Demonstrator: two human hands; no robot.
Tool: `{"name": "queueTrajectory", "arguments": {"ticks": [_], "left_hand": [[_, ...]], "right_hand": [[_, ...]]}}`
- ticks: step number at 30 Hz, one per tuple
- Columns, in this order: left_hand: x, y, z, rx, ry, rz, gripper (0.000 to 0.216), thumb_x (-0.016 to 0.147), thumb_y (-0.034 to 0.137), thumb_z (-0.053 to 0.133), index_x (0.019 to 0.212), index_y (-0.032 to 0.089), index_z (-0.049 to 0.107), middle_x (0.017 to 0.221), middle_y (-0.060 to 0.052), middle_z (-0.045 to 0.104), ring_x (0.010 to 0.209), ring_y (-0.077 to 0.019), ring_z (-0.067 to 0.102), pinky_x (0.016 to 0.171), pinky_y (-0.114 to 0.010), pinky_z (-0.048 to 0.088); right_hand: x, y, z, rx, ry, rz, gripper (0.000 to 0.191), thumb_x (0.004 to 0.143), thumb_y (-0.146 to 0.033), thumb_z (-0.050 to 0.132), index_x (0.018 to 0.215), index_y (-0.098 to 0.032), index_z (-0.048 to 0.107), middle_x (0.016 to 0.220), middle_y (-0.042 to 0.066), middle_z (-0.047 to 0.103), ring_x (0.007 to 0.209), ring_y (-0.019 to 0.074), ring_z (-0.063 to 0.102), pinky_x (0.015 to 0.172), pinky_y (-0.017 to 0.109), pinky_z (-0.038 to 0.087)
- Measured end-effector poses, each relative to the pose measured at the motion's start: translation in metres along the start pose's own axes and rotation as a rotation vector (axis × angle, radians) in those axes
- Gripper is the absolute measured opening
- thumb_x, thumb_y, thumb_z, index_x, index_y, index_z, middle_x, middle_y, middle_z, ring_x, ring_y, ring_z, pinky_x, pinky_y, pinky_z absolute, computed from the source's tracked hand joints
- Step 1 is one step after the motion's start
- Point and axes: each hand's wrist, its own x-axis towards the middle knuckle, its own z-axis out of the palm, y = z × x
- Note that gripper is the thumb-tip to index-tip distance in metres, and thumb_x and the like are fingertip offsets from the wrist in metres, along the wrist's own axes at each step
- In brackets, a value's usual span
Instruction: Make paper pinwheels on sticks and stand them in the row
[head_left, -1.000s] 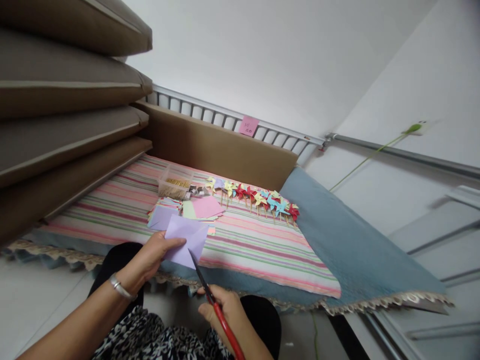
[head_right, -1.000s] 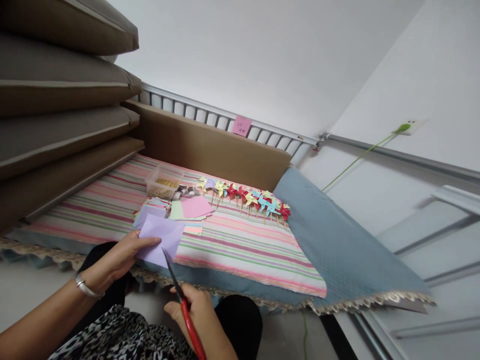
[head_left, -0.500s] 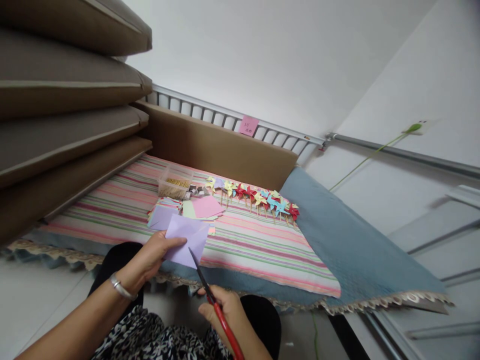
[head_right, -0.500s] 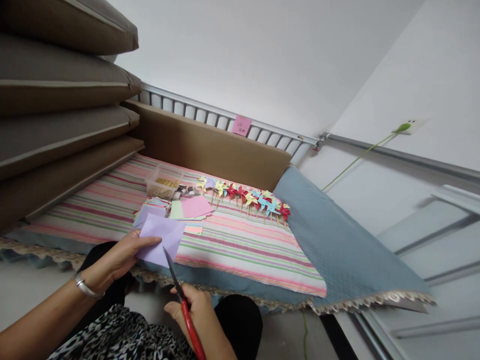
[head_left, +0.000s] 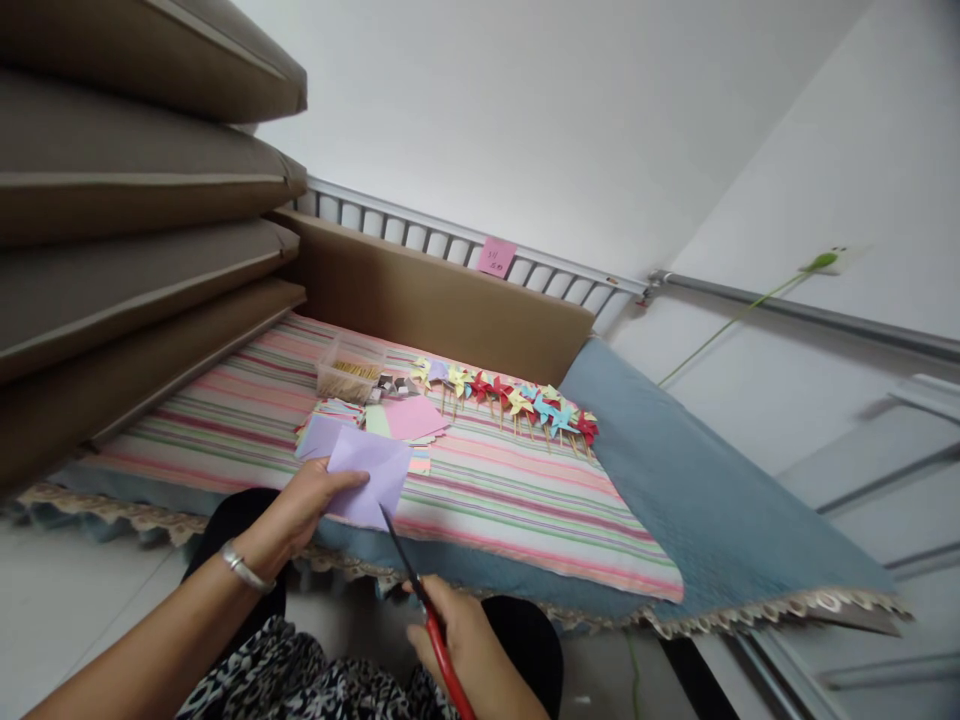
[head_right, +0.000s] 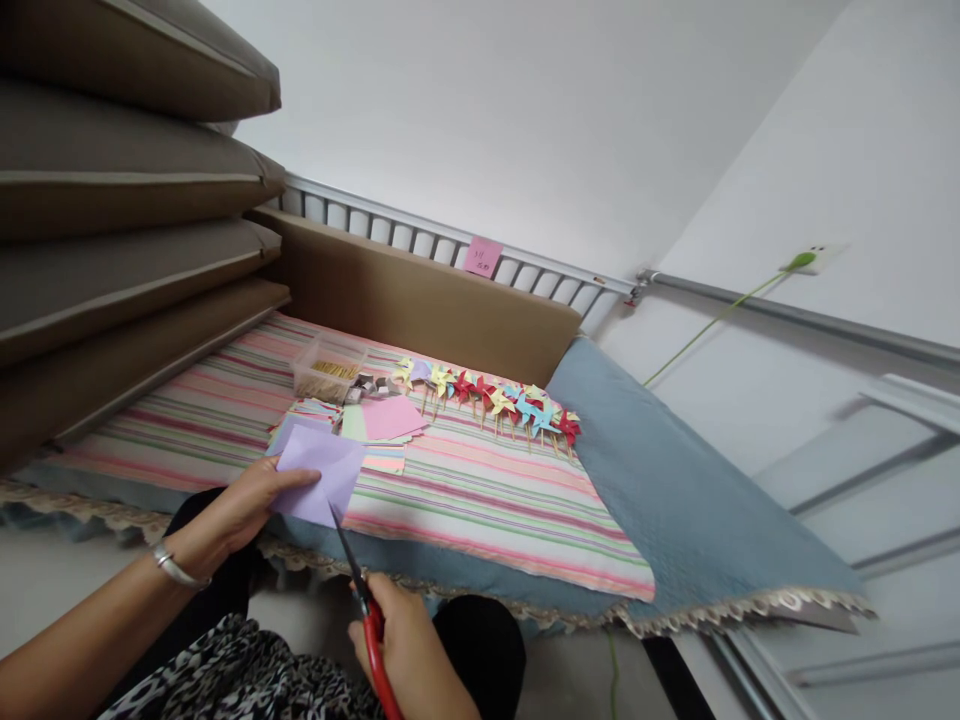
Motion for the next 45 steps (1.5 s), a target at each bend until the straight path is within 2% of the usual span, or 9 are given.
{"name": "queueTrajectory", "arguments": {"ticks": [5, 9, 15, 20, 24, 28, 33, 40, 45], "left_hand": [[0.005, 0.005, -0.014, 0.071, -0.066, -0.056, 0.032, 0.051, 0.023, 0.076, 0.079, 0.01, 0.07, 0.073, -0.01, 0.073, 0.061, -0.0228, 0.064, 0.058, -0.029, 0.048], [0.0, -0.001, -0.006, 0.218, -0.29, -0.14, 0.022, 0.053, 0.021, 0.074, 0.072, 0.01, 0.071, 0.067, -0.008, 0.072, 0.056, -0.0192, 0.062, 0.055, -0.026, 0.045], [-0.011, -0.002, 0.013, 0.305, -0.462, -0.169, 0.027, 0.055, 0.02, 0.073, 0.081, 0.011, 0.072, 0.075, -0.01, 0.073, 0.062, -0.0222, 0.065, 0.058, -0.028, 0.046], [-0.011, -0.003, 0.003, 0.098, -0.471, -0.139, 0.025, 0.066, 0.025, 0.072, 0.085, 0.01, 0.071, 0.083, -0.013, 0.073, 0.068, -0.022, 0.066, 0.065, -0.028, 0.049], [-0.014, -0.019, 0.005, -0.27, -0.327, -0.108, 0.021, 0.071, 0.025, 0.069, 0.089, 0.013, 0.07, 0.089, -0.009, 0.073, 0.077, -0.0197, 0.066, 0.072, -0.028, 0.051], [-0.02, -0.036, 0.022, -0.375, -0.226, -0.116, 0.026, 0.068, 0.024, 0.073, 0.091, 0.013, 0.069, 0.087, -0.01, 0.073, 0.076, -0.021, 0.067, 0.074, -0.029, 0.052], [-0.017, -0.035, 0.024, -0.346, -0.109, -0.057, 0.036, 0.065, 0.025, 0.074, 0.098, 0.012, 0.065, 0.088, -0.01, 0.073, 0.075, -0.0236, 0.068, 0.072, -0.032, 0.052], [-0.008, -0.017, -0.006, -0.121, -0.012, 0.019, 0.037, 0.058, 0.029, 0.076, 0.088, 0.011, 0.067, 0.08, -0.009, 0.073, 0.07, -0.0229, 0.065, 0.069, -0.031, 0.049], [-0.007, -0.01, -0.009, -0.025, -0.012, -0.005, 0.035, 0.057, 0.029, 0.076, 0.085, 0.01, 0.068, 0.075, -0.007, 0.072, 0.065, -0.0206, 0.063, 0.062, -0.028, 0.047]], "right_hand": [[-0.005, 0.033, -0.011, 0.021, 0.082, -0.012, 0.049, 0.065, -0.009, 0.053, 0.112, -0.021, 0.055, 0.093, 0.004, 0.065, 0.08, 0.0178, 0.061, 0.073, 0.028, 0.046], [0.016, 0.019, -0.03, 0.207, 0.275, -0.015, 0.047, 0.07, -0.021, 0.06, 0.115, -0.02, 0.049, 0.103, 0.008, 0.062, 0.094, 0.0219, 0.06, 0.083, 0.035, 0.046], [0.062, -0.023, -0.033, 0.428, 0.224, -0.067, 0.052, 0.062, -0.014, 0.062, 0.112, -0.023, 0.051, 0.072, -0.005, 0.053, 0.056, 0.0091, 0.05, 0.055, 0.022, 0.042], [0.075, -0.024, -0.018, 0.542, 0.342, -0.049, 0.044, 0.06, -0.01, 0.059, 0.102, -0.021, 0.054, 0.068, -0.006, 0.048, 0.057, 0.0097, 0.047, 0.053, 0.02, 0.038], [0.073, -0.025, -0.008, 0.715, 0.476, -0.086, 0.039, 0.068, -0.018, 0.06, 0.105, -0.022, 0.049, 0.08, -0.003, 0.055, 0.067, 0.0127, 0.053, 0.061, 0.023, 0.043], [0.072, -0.03, 0.004, 0.672, 0.581, -0.098, 0.035, 0.07, -0.018, 0.058, 0.104, -0.022, 0.05, 0.082, -0.002, 0.054, 0.072, 0.0133, 0.054, 0.069, 0.025, 0.045], [0.07, -0.025, 0.012, 0.578, 0.448, -0.063, 0.038, 0.073, -0.023, 0.059, 0.109, -0.021, 0.049, 0.074, -0.003, 0.05, 0.066, 0.0129, 0.054, 0.066, 0.026, 0.047], [0.024, -0.005, 0.011, 0.352, 0.032, 0.158, 0.04, 0.073, -0.037, 0.06, 0.109, -0.021, 0.059, 0.059, -0.004, 0.051, 0.045, 0.0101, 0.049, 0.044, 0.021, 0.04], [0.004, -0.002, 0.008, 0.22, 0.027, 0.093, 0.025, 0.072, -0.035, 0.061, 0.091, -0.02, 0.068, 0.049, -0.004, 0.05, 0.048, 0.0127, 0.05, 0.05, 0.024, 0.04]]}}
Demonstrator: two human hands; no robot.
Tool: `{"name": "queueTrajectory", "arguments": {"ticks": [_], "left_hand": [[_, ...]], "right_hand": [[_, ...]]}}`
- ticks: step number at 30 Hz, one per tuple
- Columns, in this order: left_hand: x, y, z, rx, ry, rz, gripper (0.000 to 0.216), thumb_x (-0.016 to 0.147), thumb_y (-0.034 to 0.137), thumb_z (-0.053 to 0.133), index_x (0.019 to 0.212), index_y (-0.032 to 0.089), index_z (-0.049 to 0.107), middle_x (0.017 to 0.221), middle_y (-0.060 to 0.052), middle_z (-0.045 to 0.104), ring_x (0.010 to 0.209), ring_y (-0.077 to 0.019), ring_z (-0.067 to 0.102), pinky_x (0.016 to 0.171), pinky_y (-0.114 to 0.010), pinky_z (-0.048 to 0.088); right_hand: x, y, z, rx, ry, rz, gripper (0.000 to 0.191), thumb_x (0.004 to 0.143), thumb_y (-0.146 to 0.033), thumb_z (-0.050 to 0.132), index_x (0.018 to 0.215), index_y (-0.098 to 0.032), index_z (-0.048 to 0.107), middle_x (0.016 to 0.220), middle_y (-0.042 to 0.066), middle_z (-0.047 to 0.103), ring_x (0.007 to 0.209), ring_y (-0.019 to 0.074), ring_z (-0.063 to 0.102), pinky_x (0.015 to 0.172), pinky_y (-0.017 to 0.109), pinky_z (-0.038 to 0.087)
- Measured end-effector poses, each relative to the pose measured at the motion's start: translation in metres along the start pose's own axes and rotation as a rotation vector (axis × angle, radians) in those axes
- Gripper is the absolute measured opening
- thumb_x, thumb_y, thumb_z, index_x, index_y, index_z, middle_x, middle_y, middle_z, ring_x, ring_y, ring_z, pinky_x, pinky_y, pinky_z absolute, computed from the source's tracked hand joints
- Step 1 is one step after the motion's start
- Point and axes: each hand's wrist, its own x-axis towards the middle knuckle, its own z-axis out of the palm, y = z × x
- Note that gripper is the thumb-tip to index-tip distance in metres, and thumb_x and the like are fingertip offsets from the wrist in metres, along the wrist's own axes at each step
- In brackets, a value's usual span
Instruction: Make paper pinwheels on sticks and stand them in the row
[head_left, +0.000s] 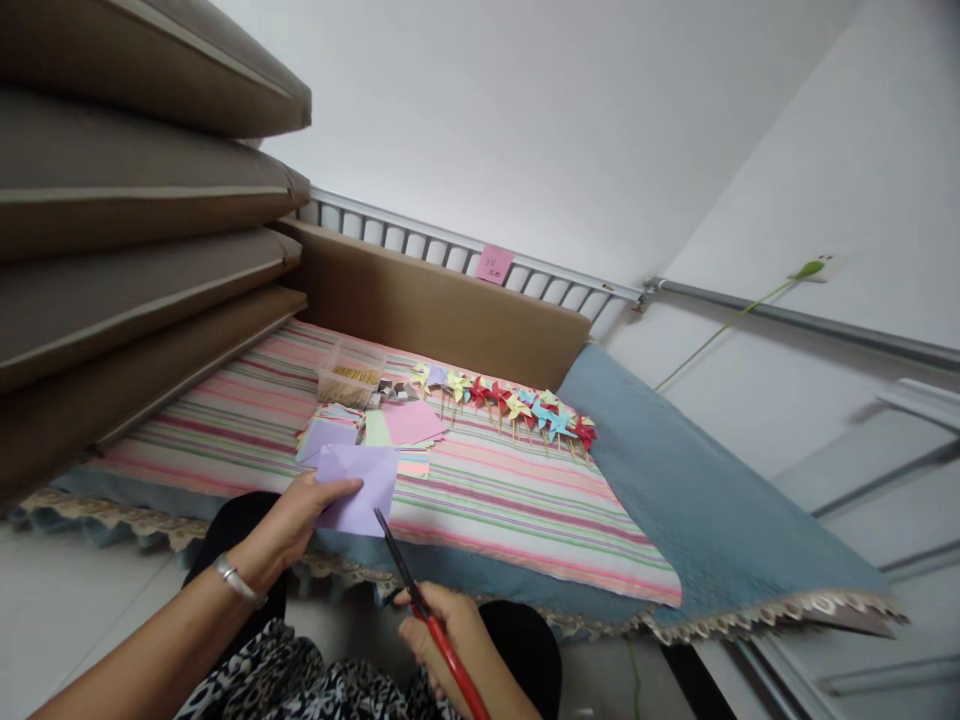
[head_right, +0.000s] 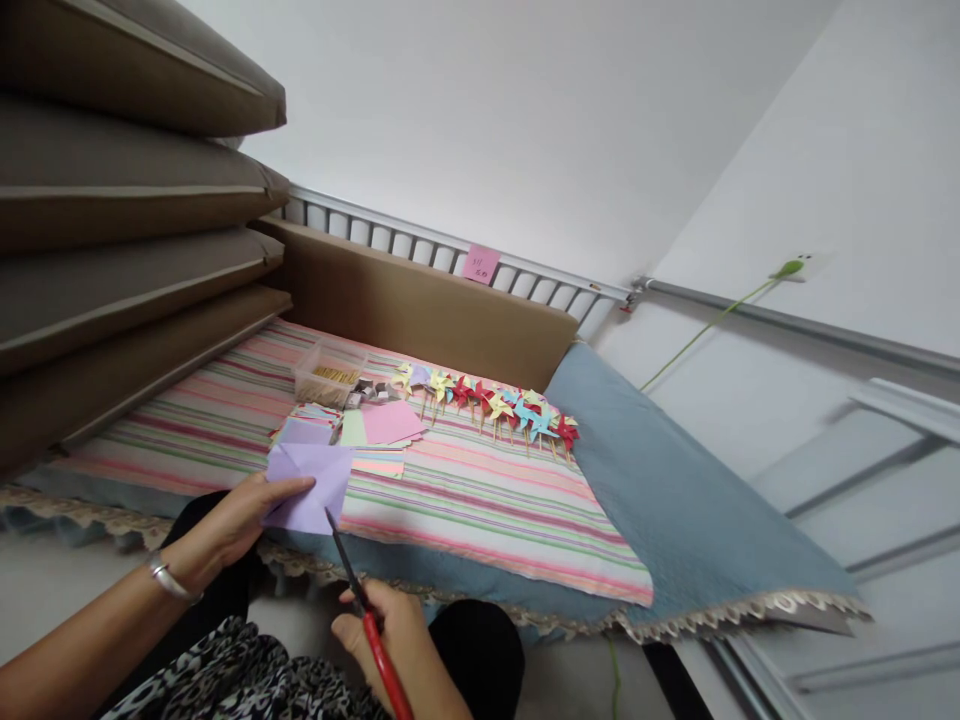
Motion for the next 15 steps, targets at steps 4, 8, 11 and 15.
{"name": "queueTrajectory", "arguments": {"ticks": [4, 8, 11, 15], "left_hand": [[-0.002, 0.0037, 0.0042, 0.028, -0.026, 0.008, 0.035, 0.057, 0.027, 0.076, 0.086, 0.009, 0.066, 0.073, -0.006, 0.071, 0.063, -0.0192, 0.062, 0.06, -0.027, 0.045], [-0.0033, 0.0053, 0.0064, 0.037, -0.037, 0.012, 0.036, 0.057, 0.027, 0.075, 0.087, 0.009, 0.065, 0.071, -0.005, 0.07, 0.062, -0.0193, 0.061, 0.06, -0.028, 0.045], [-0.0043, 0.0048, 0.0081, 0.041, -0.034, 0.017, 0.039, 0.055, 0.028, 0.076, 0.089, 0.01, 0.066, 0.073, -0.005, 0.07, 0.065, -0.0208, 0.062, 0.062, -0.029, 0.046], [-0.0061, 0.0036, 0.0107, 0.056, -0.03, 0.029, 0.035, 0.055, 0.028, 0.076, 0.085, 0.011, 0.067, 0.075, -0.006, 0.071, 0.064, -0.0195, 0.061, 0.061, -0.028, 0.045]], "right_hand": [[0.0005, -0.0036, -0.0011, 0.004, -0.016, 0.038, 0.021, 0.071, -0.033, 0.063, 0.085, -0.019, 0.07, 0.046, -0.004, 0.049, 0.045, 0.0118, 0.047, 0.048, 0.023, 0.039], [0.0024, -0.0049, -0.0005, 0.006, -0.026, 0.051, 0.022, 0.071, -0.033, 0.063, 0.086, -0.018, 0.07, 0.044, -0.005, 0.046, 0.043, 0.0098, 0.043, 0.047, 0.021, 0.036], [0.0036, -0.0047, 0.0001, -0.004, -0.012, 0.053, 0.024, 0.071, -0.034, 0.064, 0.087, -0.017, 0.07, 0.045, -0.005, 0.046, 0.043, 0.0098, 0.042, 0.045, 0.021, 0.035], [0.004, -0.0053, -0.0005, -0.023, -0.001, 0.03, 0.022, 0.07, -0.031, 0.064, 0.086, -0.017, 0.069, 0.048, -0.005, 0.044, 0.043, 0.0085, 0.038, 0.044, 0.02, 0.032]]}}
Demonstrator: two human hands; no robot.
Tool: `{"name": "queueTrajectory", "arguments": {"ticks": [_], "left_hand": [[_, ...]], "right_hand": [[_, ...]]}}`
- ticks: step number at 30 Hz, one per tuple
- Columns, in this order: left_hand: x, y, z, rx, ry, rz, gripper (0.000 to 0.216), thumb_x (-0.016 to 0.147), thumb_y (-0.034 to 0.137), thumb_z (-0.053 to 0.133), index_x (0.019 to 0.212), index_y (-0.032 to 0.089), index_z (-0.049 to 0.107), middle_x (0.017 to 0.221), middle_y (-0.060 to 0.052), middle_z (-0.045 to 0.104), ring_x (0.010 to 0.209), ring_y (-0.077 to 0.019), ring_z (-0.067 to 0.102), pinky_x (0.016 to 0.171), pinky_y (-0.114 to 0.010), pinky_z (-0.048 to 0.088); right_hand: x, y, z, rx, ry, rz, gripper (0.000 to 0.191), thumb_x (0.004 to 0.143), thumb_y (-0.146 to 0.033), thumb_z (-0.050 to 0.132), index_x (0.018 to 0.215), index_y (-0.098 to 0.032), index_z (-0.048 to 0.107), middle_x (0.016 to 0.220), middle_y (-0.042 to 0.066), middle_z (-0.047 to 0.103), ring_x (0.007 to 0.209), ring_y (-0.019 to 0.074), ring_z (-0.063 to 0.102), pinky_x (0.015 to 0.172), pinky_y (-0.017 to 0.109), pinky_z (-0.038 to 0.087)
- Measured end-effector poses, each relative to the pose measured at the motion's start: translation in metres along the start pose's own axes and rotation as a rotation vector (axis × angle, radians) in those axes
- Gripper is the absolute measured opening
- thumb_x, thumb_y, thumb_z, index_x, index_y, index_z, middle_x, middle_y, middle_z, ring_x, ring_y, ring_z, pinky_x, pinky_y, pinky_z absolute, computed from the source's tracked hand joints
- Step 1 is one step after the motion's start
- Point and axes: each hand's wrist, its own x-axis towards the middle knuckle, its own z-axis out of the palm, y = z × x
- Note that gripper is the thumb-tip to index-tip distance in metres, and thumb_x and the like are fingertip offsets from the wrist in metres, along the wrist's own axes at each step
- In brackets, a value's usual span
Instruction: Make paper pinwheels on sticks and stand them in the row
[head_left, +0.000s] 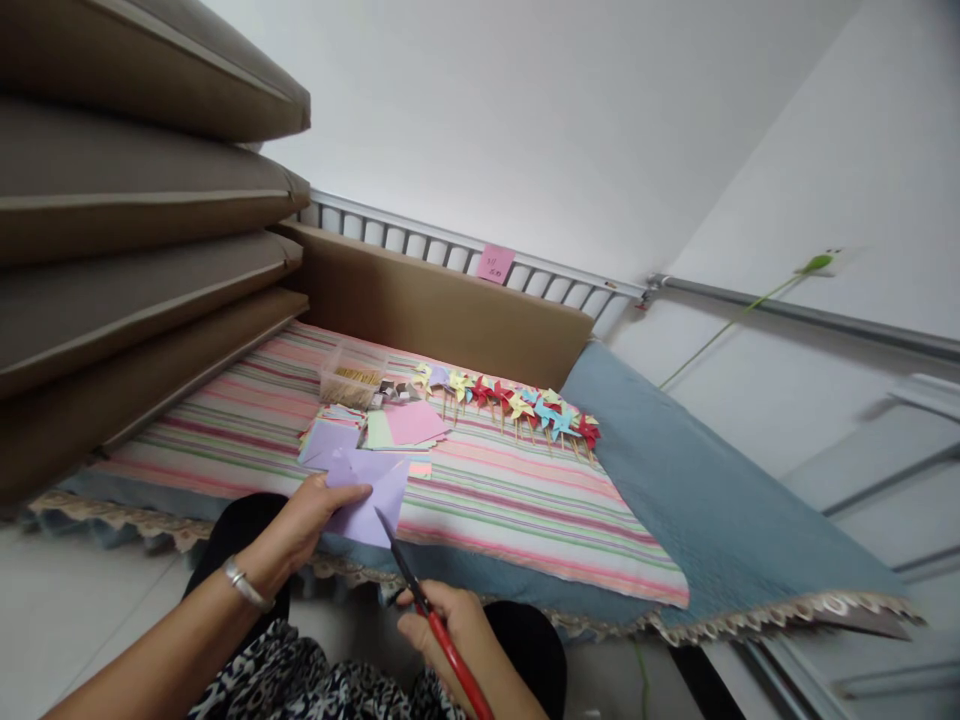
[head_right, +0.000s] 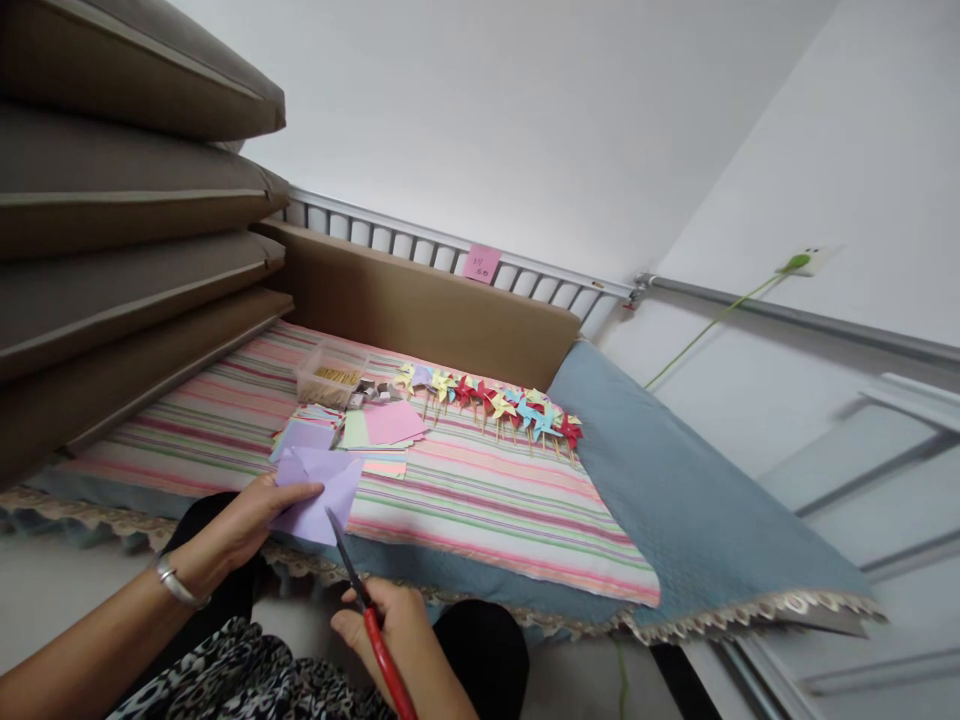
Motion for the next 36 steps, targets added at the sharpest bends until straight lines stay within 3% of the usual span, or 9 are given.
{"name": "queueTrajectory", "arguments": {"ticks": [15, 29, 36], "left_hand": [[0.0003, 0.0011, 0.0005, 0.023, -0.016, 0.006, 0.033, 0.057, 0.028, 0.075, 0.084, 0.011, 0.07, 0.077, -0.006, 0.072, 0.065, -0.019, 0.061, 0.062, -0.027, 0.044], [0.0009, 0.0001, 0.0016, 0.045, -0.013, 0.015, 0.027, 0.057, 0.027, 0.075, 0.078, 0.013, 0.069, 0.073, -0.003, 0.07, 0.062, -0.0174, 0.059, 0.059, -0.025, 0.042], [0.0004, -0.0009, 0.002, 0.041, -0.011, -0.011, 0.031, 0.056, 0.028, 0.075, 0.081, 0.01, 0.069, 0.069, -0.004, 0.069, 0.06, -0.018, 0.059, 0.059, -0.026, 0.042]], "right_hand": [[-0.0033, -0.0084, -0.0033, 0.007, -0.013, -0.01, 0.021, 0.072, -0.031, 0.061, 0.085, -0.017, 0.069, 0.05, -0.004, 0.047, 0.043, 0.0092, 0.042, 0.044, 0.02, 0.033], [-0.0034, -0.0077, -0.0047, -0.004, -0.01, -0.055, 0.019, 0.072, -0.032, 0.062, 0.08, -0.016, 0.068, 0.051, -0.005, 0.043, 0.047, 0.0081, 0.034, 0.047, 0.02, 0.031], [-0.003, -0.0098, -0.0025, -0.035, 0.0, 0.004, 0.016, 0.069, -0.031, 0.064, 0.077, -0.017, 0.067, 0.048, -0.006, 0.039, 0.046, 0.0081, 0.032, 0.046, 0.02, 0.028]]}}
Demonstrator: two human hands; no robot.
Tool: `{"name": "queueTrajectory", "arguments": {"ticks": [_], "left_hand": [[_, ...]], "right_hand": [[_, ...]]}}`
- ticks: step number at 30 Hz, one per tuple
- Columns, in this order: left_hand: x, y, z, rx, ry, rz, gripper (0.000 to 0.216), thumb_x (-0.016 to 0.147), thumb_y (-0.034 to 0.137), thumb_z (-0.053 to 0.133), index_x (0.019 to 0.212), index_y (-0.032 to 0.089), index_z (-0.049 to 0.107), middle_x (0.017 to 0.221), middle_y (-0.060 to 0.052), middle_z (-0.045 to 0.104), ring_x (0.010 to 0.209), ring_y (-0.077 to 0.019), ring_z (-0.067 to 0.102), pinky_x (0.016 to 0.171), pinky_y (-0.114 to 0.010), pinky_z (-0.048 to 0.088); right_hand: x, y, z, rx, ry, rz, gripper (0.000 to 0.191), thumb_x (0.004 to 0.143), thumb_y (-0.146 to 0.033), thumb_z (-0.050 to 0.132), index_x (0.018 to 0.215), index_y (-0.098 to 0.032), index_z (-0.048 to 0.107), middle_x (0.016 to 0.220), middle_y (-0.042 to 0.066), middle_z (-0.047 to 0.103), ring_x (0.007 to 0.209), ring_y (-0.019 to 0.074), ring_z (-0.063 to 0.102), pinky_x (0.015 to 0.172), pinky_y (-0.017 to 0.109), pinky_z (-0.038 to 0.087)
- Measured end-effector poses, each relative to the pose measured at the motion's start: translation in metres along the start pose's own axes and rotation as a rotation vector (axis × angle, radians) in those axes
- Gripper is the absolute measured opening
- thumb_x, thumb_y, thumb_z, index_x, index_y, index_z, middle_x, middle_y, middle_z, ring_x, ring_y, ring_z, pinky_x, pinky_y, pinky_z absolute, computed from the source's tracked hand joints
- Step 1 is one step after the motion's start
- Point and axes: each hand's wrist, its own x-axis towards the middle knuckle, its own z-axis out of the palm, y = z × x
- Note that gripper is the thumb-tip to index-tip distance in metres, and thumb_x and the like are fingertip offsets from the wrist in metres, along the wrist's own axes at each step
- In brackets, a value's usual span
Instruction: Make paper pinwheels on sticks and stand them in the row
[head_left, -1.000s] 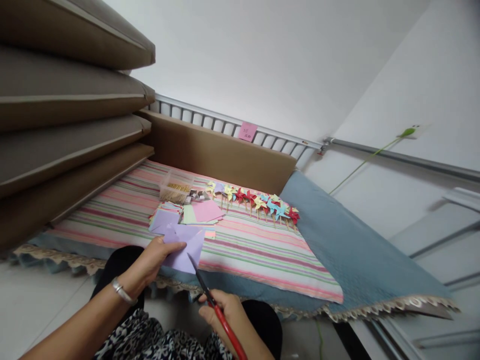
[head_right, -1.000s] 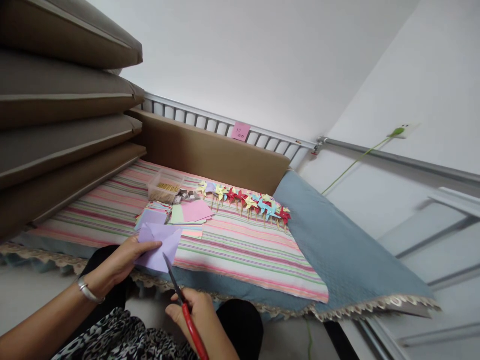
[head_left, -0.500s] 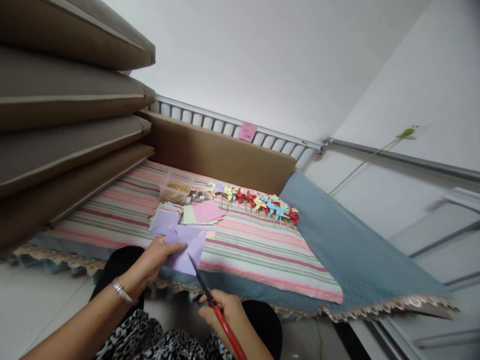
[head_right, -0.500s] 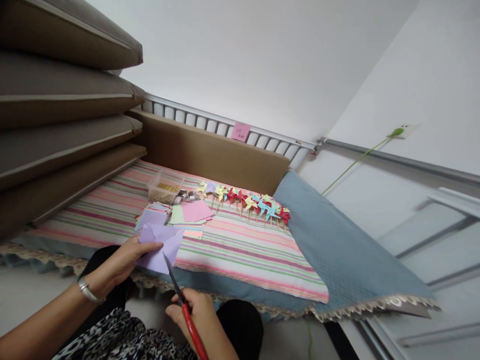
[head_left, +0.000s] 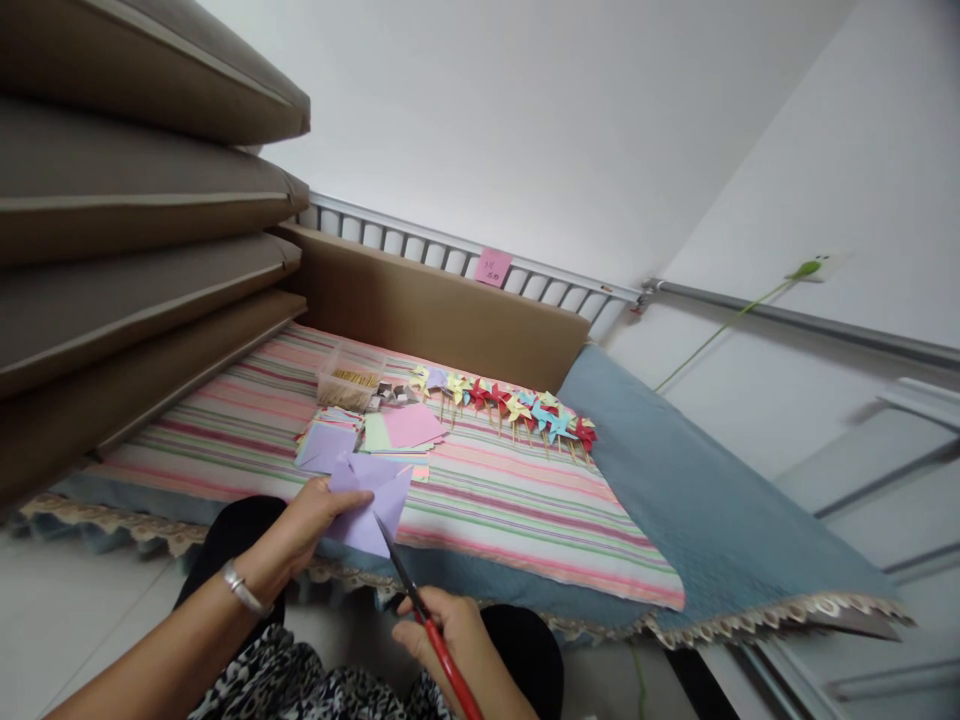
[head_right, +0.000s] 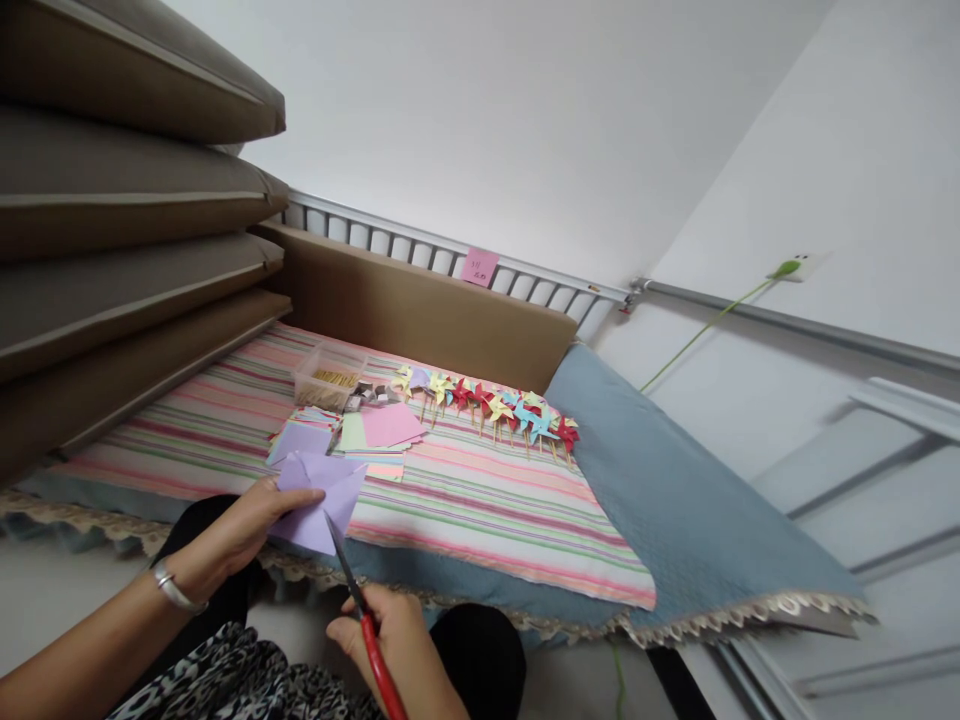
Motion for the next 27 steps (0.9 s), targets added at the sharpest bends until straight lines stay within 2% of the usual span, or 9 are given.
{"name": "queueTrajectory", "arguments": {"ticks": [6, 11, 15, 18, 21, 24, 27], "left_hand": [[0.0, 0.006, 0.001, 0.017, 0.042, 0.003, 0.031, 0.052, 0.028, 0.077, 0.076, 0.01, 0.07, 0.069, -0.005, 0.071, 0.06, -0.0188, 0.059, 0.058, -0.027, 0.042], [0.006, 0.009, -0.013, 0.005, 0.054, -0.027, 0.037, 0.051, 0.029, 0.078, 0.081, 0.01, 0.07, 0.074, -0.008, 0.073, 0.065, -0.0217, 0.063, 0.061, -0.029, 0.045], [0.006, 0.009, -0.021, 0.029, -0.015, -0.078, 0.032, 0.051, 0.027, 0.078, 0.078, 0.011, 0.071, 0.074, -0.008, 0.073, 0.064, -0.0221, 0.063, 0.06, -0.029, 0.045], [0.005, 0.007, -0.018, 0.07, -0.129, -0.124, 0.029, 0.051, 0.026, 0.077, 0.076, 0.011, 0.071, 0.07, -0.008, 0.072, 0.061, -0.0215, 0.063, 0.058, -0.029, 0.045], [0.002, 0.004, -0.009, 0.118, -0.267, -0.174, 0.027, 0.051, 0.024, 0.077, 0.075, 0.011, 0.071, 0.07, -0.007, 0.072, 0.06, -0.0212, 0.063, 0.06, -0.029, 0.046], [0.0, 0.001, 0.002, 0.141, -0.379, -0.19, 0.028, 0.052, 0.022, 0.076, 0.079, 0.013, 0.072, 0.076, -0.007, 0.074, 0.066, -0.0223, 0.065, 0.064, -0.03, 0.048], [-0.002, 0.0, 0.005, 0.146, -0.411, -0.202, 0.027, 0.054, 0.022, 0.075, 0.08, 0.014, 0.073, 0.076, -0.007, 0.074, 0.066, -0.0223, 0.065, 0.064, -0.03, 0.049]], "right_hand": [[0.001, 0.004, 0.001, -0.058, 0.0, -0.032, 0.017, 0.069, -0.027, 0.06, 0.081, -0.017, 0.067, 0.049, -0.005, 0.041, 0.045, 0.0085, 0.036, 0.046, 0.02, 0.033], [-0.008, 0.023, -0.009, -0.178, -0.055, -0.035, 0.026, 0.07, -0.017, 0.054, 0.093, -0.018, 0.064, 0.05, -0.006, 0.047, 0.045, 0.0095, 0.045, 0.047, 0.02, 0.035], [-0.006, 0.039, -0.025, -0.152, 0.05, -0.063, 0.038, 0.072, -0.018, 0.052, 0.109, -0.02, 0.058, 0.066, -0.001, 0.059, 0.056, 0.0129, 0.054, 0.057, 0.023, 0.042], [0.007, 0.034, -0.034, -0.034, 0.154, -0.089, 0.044, 0.071, -0.024, 0.056, 0.115, -0.02, 0.054, 0.084, 0.003, 0.064, 0.064, 0.0146, 0.057, 0.064, 0.027, 0.045], [0.025, 0.015, -0.035, 0.21, 0.233, -0.124, 0.05, 0.072, -0.032, 0.06, 0.119, -0.021, 0.048, 0.091, 0.006, 0.064, 0.07, 0.0157, 0.059, 0.064, 0.028, 0.045], [0.043, -0.009, -0.029, 0.456, 0.191, -0.163, 0.05, 0.068, -0.028, 0.064, 0.115, -0.021, 0.048, 0.082, 0.001, 0.062, 0.067, 0.0139, 0.058, 0.061, 0.025, 0.043], [0.055, -0.026, -0.021, 0.554, 0.155, -0.172, 0.044, 0.063, -0.016, 0.063, 0.106, -0.021, 0.053, 0.07, -0.005, 0.054, 0.059, 0.0098, 0.051, 0.056, 0.021, 0.038]]}}
